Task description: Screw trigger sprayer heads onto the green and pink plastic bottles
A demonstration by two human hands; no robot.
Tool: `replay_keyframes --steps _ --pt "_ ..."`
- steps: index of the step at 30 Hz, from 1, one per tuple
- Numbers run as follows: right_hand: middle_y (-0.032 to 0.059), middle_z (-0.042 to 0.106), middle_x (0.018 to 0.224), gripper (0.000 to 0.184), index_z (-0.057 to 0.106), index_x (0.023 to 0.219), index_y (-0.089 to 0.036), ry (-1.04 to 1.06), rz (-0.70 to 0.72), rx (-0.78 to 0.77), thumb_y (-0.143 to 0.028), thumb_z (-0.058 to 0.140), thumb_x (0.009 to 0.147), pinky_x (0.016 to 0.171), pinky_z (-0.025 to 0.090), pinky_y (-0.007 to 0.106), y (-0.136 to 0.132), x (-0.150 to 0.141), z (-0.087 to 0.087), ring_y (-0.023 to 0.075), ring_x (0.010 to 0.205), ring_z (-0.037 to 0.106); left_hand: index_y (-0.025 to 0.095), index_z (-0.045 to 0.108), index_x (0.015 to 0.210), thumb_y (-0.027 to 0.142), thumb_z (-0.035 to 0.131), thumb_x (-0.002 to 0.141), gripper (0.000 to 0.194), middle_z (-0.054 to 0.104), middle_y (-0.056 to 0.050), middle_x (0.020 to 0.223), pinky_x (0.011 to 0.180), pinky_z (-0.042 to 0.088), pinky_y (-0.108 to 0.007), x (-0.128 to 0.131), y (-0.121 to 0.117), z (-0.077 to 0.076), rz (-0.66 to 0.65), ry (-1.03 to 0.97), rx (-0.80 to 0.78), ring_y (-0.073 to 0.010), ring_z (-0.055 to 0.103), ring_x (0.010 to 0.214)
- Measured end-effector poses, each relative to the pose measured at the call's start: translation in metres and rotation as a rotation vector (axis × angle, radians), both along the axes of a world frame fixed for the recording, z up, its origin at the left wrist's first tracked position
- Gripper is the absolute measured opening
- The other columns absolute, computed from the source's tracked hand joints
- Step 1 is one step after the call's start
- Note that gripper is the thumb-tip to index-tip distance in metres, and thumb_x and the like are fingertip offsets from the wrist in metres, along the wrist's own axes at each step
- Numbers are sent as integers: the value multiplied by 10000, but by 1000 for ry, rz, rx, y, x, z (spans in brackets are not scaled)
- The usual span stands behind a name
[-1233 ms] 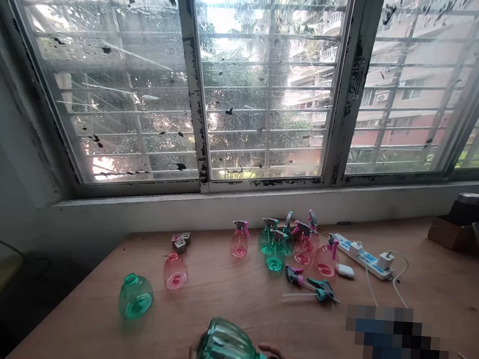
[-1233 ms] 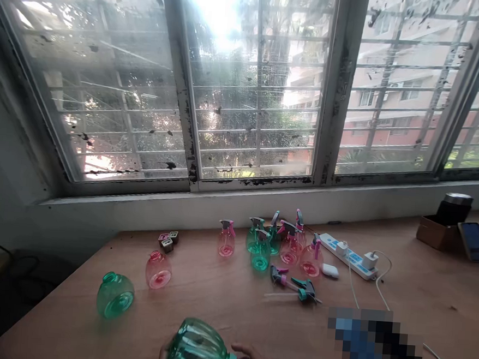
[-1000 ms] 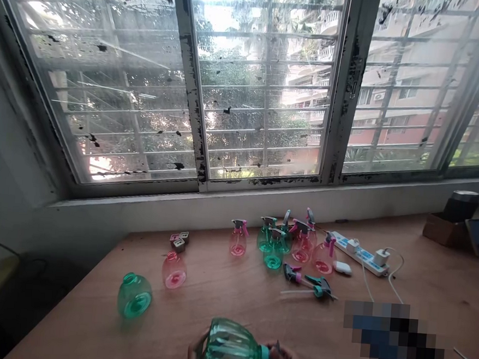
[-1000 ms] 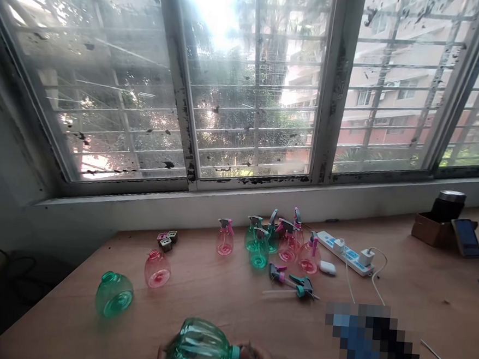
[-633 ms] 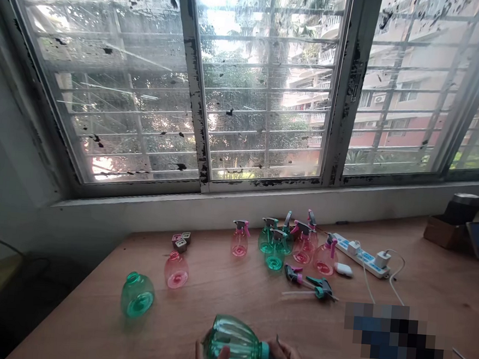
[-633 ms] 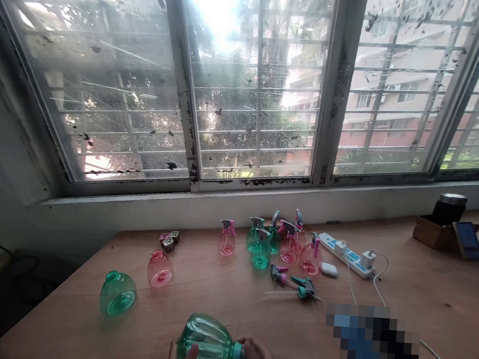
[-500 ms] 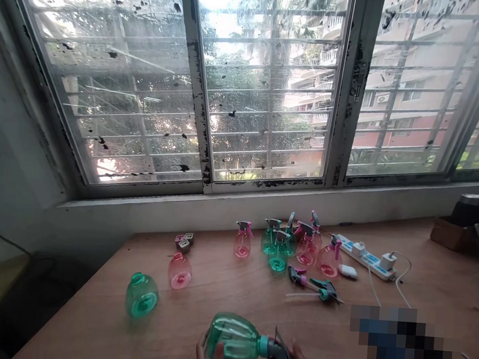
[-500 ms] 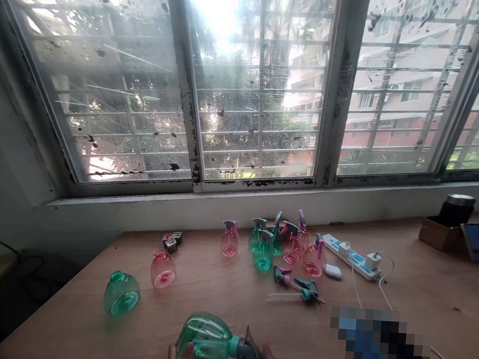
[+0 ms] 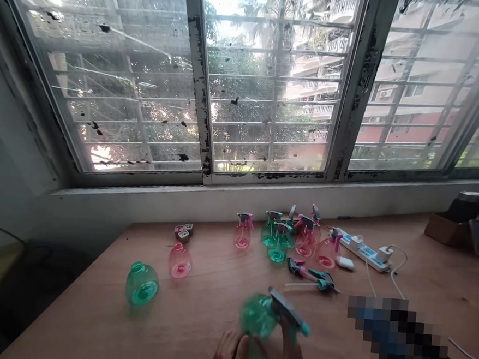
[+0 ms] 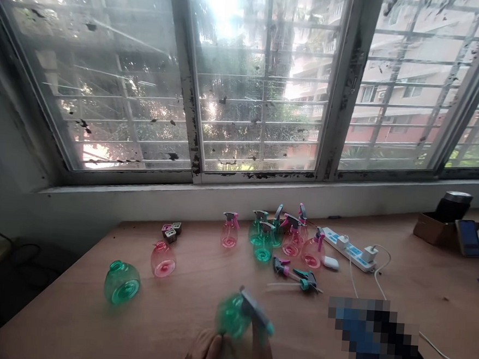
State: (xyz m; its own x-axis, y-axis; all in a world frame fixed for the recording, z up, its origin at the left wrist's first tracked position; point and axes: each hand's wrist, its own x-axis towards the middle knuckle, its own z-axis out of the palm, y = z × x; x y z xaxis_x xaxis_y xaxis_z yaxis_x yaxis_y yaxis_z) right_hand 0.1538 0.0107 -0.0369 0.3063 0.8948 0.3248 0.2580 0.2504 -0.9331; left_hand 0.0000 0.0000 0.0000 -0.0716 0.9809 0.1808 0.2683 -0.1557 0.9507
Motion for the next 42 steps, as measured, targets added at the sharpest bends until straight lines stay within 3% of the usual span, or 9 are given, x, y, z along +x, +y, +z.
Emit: replay_keyframes --steps 3,5,16,22,26,30,35,40,42 --pt "106 729 1189 565 538 1363 -265 -292 -123 7 -449 680 848 894 600 471 26 11 15 345 1042 724 228 742 1076 562 633 822 433 746 -116 1125 1039 470 -441 -3 0 -1 -8 36 -17 -314 651 1119" --pt "139 685 1288 616 488 1415 -235 -425 -103 0 -455 656 865 930 579 482 49 17 27 354 1128 691 200 696 1150 505 622 844 438 717 -134 1200 1047 460 -452 -7 -2 -1 4 47 -47 -313 634 1166" --pt "135 498 1539 613 392 1514 -233 -578 -47 10 -404 559 950 1130 386 521 161 11 47 353 1433 415 178 604 1214 466 559 898 431 714 -142 1192 887 524 -378 -8 -4 1 44 -15 -106 -262 688 1046" --pt "141 410 1584 580 421 1481 -234 -579 -80 8 -418 609 964 1093 406 602 197 2 55 371 1388 449 186 634 1196 413 572 898 380 706 -142 1183 844 559 -384 -7 -6 1 90 -3 -56 -258 696 1019" --pt "181 280 1649 760 205 1577 -201 -554 -73 14 -562 501 977 1120 379 595 182 1 52 395 1448 357 202 619 1213 401 555 902 374 523 -158 1426 911 571 -385 -16 -2 4 225 3 25 -283 569 1279" --pt "242 168 1668 972 -61 1595 -135 -558 -61 18 -674 422 947 1132 372 581 134 10 35 406 1508 231 170 509 1318 465 581 897 518 518 -181 1386 958 558 -434 -56 11 20 432 30 130 -297 570 1269" --pt "231 304 1618 850 112 1592 -133 -598 -123 34 -617 428 969 1143 385 537 70 41 11 369 1484 307 218 418 1416 530 697 805 740 315 -150 1583 1147 385 -475 -129 37 58 694 137 358 -313 382 1434" --pt "229 315 1598 705 284 1535 -102 -621 -328 16 -541 382 991 1176 315 541 49 103 4 356 1482 277 163 267 1519 493 863 638 1113 246 -208 1629 1226 198 -538 -189 86 76 819 272 364 -364 212 1512" --pt "264 275 1605 698 322 1518 -64 -652 -392 -25 -511 381 985 1173 249 616 52 129 3 410 1495 208 191 332 1498 436 803 761 908 392 -184 1553 1145 312 -629 -205 107 73 832 291 271 -393 377 1424"
